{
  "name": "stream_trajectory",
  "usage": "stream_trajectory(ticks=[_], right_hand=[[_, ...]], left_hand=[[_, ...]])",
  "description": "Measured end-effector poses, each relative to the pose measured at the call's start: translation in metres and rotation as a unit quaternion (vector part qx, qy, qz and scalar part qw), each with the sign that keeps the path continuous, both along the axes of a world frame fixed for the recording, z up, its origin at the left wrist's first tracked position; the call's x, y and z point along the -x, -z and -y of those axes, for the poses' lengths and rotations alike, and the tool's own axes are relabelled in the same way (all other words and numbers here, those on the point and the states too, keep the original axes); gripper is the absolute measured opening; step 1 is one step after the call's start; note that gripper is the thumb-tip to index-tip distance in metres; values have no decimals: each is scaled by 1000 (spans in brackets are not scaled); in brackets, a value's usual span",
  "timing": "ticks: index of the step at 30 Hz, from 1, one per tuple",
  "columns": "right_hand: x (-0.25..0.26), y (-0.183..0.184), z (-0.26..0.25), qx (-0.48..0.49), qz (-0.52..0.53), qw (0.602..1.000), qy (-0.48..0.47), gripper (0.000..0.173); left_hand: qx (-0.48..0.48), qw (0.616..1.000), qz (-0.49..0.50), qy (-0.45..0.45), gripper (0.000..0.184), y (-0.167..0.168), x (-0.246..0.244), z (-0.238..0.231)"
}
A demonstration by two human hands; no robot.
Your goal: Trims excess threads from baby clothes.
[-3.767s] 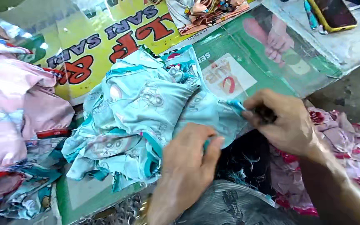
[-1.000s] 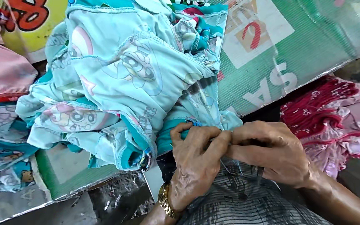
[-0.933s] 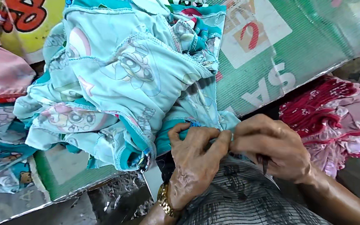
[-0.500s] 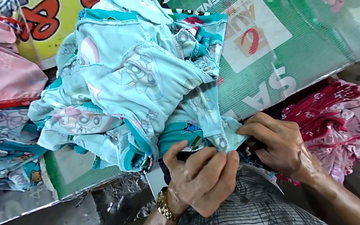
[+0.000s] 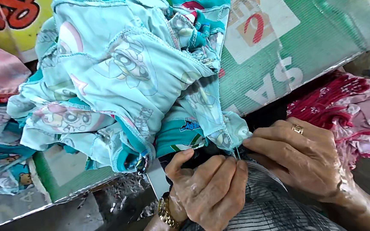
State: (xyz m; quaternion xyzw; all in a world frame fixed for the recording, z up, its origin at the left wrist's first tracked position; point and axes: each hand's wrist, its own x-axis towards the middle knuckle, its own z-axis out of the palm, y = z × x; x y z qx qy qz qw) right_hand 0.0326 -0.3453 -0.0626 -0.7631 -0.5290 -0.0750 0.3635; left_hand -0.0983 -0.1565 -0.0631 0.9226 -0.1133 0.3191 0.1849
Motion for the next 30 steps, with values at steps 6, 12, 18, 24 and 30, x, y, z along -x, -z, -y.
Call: stream_trajectory(ticks=[6,12,18,24,30], right_hand=[[-4,3,-9,-27,6,1000,-11,13],[-6,9,-12,-46,-7,999,-21,11],[-10,8,-11,-36,30,998,-47,13],[-14,7,-20,-53,47,995,-71,17],[-17,11,-22,-68,47,993,-80,15]], left_hand=[[18,1000,-4,-4,11,-1,1,1],[23,1000,-9,-2,10,-1,1,-2],[-6,1000,10,-12,10,-1,-1,0],[-14,1000,15,-16,10,-3,-4,5],[6,1000,8,-4,12,0,-6,4]])
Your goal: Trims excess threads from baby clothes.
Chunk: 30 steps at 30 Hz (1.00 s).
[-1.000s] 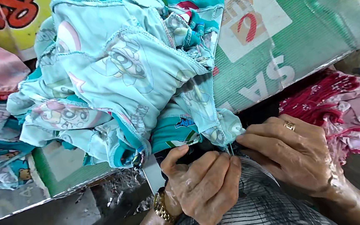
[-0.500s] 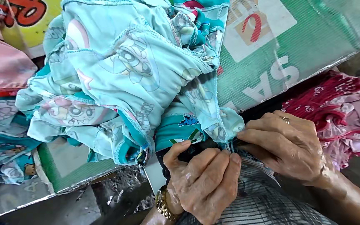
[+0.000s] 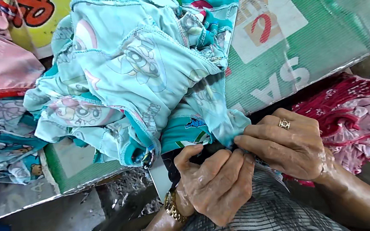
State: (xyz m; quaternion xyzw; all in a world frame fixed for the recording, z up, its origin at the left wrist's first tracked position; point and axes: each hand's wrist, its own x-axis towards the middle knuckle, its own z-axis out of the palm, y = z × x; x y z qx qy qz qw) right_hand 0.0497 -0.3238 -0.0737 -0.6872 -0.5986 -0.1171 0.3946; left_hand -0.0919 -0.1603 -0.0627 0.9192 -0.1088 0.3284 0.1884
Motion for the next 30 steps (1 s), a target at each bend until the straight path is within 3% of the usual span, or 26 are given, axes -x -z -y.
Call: stream_trajectory(ticks=[3,5,9,11,14,17,19,21,23,25,27,28,30], right_hand=[[2,3,-1,3,-4,1000,7,15],[4,1,5,55,-28,998,-8,16],[0,0,36,261,-78,959,-84,21],[-6,2,48,238,-153,957,-71,23],[-1,4,42,102,-265,959,-17,30],[12,11,11,71,-171,976,117,23],[14,11,-1,56,-123,978,160,14],[15,3,0,16,-145,979,144,11],[17,-4,1,-12,-153,981,119,11],[19,-5,-5,-14,-140,984,104,12],[22,-9,-15,-6,-138,984,110,16],[23,-12,-19,-2,-142,983,117,23],[22,-21,-23,-8,-158,981,113,33]], left_hand=[[10,1000,-2,15,12,1,2,1],[15,999,-26,30,11,-1,8,-1],[-45,975,-201,84,45,10,19,-14],[-36,967,-237,82,39,10,24,-21],[22,991,-132,-20,22,2,20,-18],[-49,987,-79,-131,30,8,-5,-5],[-77,981,-64,-166,24,14,-17,-3],[0,985,-36,-168,10,11,-20,-7],[181,974,-12,-133,5,1,-20,-14],[430,902,10,-44,10,-10,-24,-17],[618,786,23,26,12,-17,-29,-16],[665,745,32,41,11,-17,-31,-15],[697,713,47,53,10,-17,-34,-16]])
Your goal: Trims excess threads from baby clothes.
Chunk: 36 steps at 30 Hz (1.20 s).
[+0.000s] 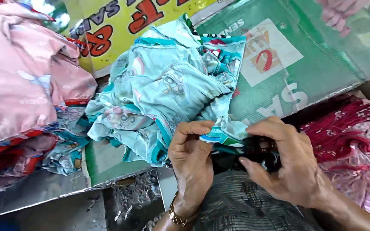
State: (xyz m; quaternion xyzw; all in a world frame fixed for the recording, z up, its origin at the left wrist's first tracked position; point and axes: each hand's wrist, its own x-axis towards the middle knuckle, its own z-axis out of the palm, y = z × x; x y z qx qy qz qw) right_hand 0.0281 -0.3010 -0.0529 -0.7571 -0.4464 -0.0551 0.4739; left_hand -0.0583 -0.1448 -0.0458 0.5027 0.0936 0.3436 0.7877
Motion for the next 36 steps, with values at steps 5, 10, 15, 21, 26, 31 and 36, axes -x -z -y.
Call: stream_trajectory(ticks=[5,10,15,21,26,31,36], right_hand=[[-7,-17,-9,-58,14,998,-16,21],[-9,-20,-20,-48,40,998,-16,18],[-11,-19,-22,-37,41,998,-15,18],[-14,-19,-22,-21,49,998,-19,18],[-12,-18,-22,-19,44,999,-19,16],[-13,-15,-21,-30,47,998,-18,15],[-14,-12,-18,-42,53,998,-13,11]], left_hand=[[38,999,22,-8,11,-1,-2,4],[73,997,26,0,12,1,-1,5],[62,998,30,5,12,2,-1,3],[57,998,24,11,12,5,-2,2],[53,998,15,19,12,8,-2,3],[48,999,10,21,12,8,-4,4],[44,999,-3,21,13,9,-3,7]])
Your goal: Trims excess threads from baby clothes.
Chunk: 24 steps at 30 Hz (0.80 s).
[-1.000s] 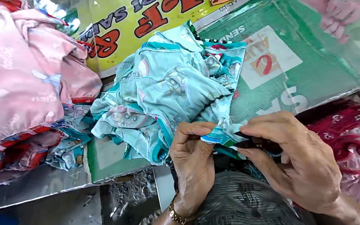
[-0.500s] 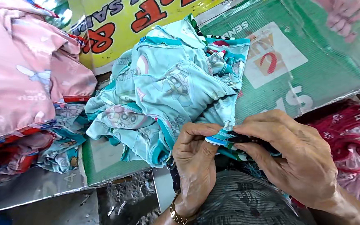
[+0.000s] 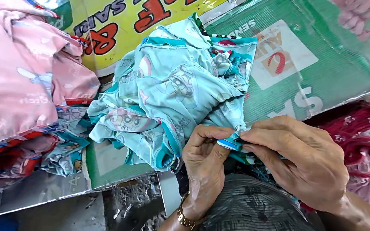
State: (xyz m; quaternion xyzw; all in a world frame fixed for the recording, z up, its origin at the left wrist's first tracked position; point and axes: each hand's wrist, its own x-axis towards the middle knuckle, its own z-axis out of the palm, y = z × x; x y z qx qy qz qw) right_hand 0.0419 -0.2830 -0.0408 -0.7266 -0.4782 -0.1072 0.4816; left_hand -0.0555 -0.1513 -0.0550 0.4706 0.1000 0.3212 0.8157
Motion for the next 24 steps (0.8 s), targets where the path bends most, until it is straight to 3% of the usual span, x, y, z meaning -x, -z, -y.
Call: stream_trajectory(ticks=[3,5,7,10,12,18,20,22,24], right_hand=[[-3,-2,2,-33,-78,995,-45,13],[-8,-3,2,-54,-127,986,-98,22],[-8,-3,-4,-46,-90,991,-87,23],[-2,2,-13,-52,19,998,-37,7],[4,3,-10,-52,62,996,-37,10],[19,9,6,-40,-26,962,-267,19],[25,16,11,-43,-35,982,-180,12],[26,21,9,5,-12,1000,-24,24],[19,28,4,15,-14,999,36,16]], left_hand=[[1,1000,5,0,13,1,0,0],[-1,1000,13,-1,12,1,0,0],[-2,1000,16,-1,13,1,0,2],[6,1000,9,-4,12,2,-1,4],[2,1000,1,-9,10,0,-1,4],[25,1000,13,-4,11,1,-2,3],[23,1000,17,0,11,2,-1,3],[4,1000,6,-8,12,3,0,4],[-67,997,-17,-16,17,1,0,3]])
